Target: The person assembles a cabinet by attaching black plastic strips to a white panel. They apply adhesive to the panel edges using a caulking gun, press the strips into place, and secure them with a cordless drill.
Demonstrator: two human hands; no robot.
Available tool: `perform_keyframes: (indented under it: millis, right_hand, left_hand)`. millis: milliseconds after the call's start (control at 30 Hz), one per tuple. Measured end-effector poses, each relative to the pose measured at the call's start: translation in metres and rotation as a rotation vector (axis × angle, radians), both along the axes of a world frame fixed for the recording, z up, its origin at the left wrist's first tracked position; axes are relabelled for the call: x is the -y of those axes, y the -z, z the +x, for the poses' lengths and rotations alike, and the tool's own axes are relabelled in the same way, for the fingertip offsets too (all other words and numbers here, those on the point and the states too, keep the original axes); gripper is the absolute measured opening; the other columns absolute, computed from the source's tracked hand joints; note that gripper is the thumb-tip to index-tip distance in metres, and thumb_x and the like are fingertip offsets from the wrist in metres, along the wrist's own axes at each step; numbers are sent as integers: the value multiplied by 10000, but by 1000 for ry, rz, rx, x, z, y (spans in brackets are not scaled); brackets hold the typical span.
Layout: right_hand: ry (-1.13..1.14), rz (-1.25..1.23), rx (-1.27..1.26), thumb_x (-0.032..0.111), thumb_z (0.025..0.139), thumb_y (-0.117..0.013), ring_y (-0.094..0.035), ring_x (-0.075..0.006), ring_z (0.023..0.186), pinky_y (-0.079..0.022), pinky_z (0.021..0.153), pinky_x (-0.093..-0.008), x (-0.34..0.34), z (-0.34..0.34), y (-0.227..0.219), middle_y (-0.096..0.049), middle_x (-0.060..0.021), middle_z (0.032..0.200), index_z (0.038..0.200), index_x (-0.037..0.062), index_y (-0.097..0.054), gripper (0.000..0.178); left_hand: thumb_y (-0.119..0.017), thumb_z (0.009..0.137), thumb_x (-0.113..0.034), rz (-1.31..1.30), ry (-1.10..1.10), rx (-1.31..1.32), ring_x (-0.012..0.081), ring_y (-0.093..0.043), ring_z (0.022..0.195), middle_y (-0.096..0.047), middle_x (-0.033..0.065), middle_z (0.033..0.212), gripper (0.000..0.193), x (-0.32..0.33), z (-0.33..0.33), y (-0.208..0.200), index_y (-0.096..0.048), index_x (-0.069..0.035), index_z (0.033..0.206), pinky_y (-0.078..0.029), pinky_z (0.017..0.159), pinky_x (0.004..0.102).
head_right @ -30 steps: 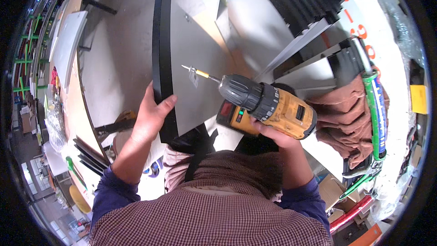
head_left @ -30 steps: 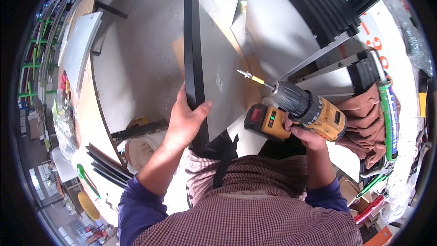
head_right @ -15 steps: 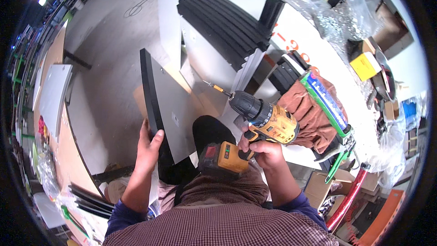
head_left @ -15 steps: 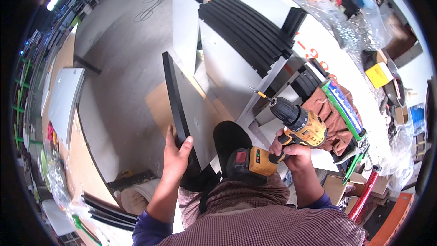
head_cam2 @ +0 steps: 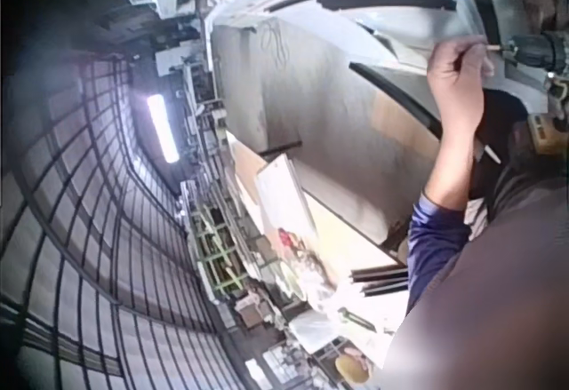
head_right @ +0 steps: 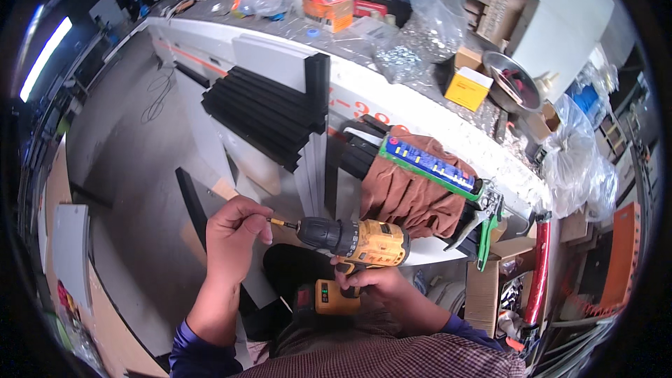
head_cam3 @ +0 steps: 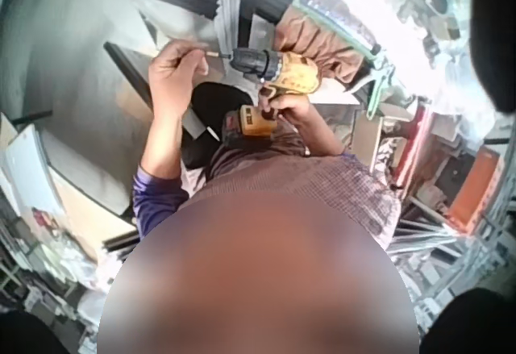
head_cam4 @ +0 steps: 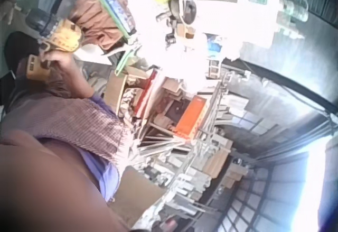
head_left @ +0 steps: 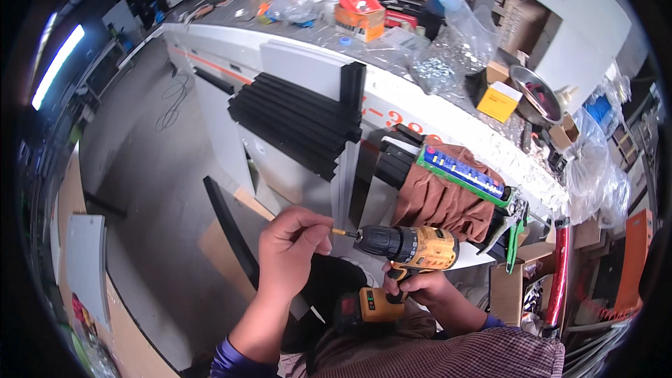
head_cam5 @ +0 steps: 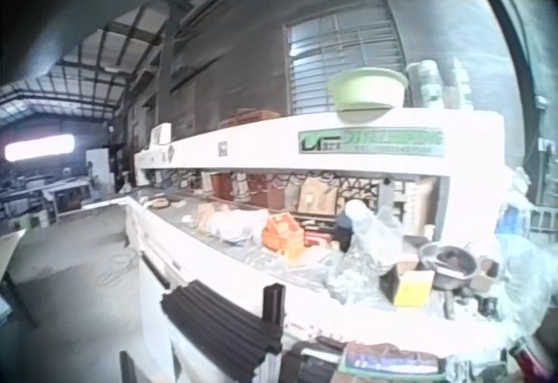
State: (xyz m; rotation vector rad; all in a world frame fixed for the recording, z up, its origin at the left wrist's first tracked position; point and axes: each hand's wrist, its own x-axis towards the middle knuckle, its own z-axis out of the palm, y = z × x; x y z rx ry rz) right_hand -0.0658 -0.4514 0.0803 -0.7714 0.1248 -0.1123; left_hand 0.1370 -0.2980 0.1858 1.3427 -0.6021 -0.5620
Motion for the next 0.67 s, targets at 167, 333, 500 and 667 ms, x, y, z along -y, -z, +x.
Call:
perform_keyframes:
  millis: [167,333,500,667]
  right_hand:
    - [106,19,-143,26,723,-672,-617,-213,833,-480,769,-329,6,-25,1,-653,-114,882,1196,-43,-587,486]
    - [87,-22,-113,11,803,-673,-598,-131,883,-472,775,-260,9,-46,6,-644,-37,980,1174,13,-618,375]
    - [57,-69,-402,59,816,-718,-631,-194,1055,-483,945,-325,5,-69,-15,-675,-80,1118,1194,10,-615,396]
    - [-108,-206,-470,122,881,-671,-580,-280,1217,-429,1061,-364,13,-74,-13,-620,-139,1298,1370,67,-509,518]
  left_hand:
    - [-569,948,-22,50,-209,237,74,-520,564,-574,11,653,102,34,18,9,-615,17,866,-408,540,218]
    - [-573,959,-105,404,99,245,78,-528,556,-567,28,634,148,88,43,-15,-613,4,868,-430,545,238]
    - [-598,966,-138,1,236,413,109,-620,821,-658,72,928,261,218,68,-70,-636,13,1176,-517,720,258]
    - [-619,957,-203,360,160,1071,294,-662,1029,-687,152,1149,426,280,72,-70,-550,-81,1359,-509,915,391]
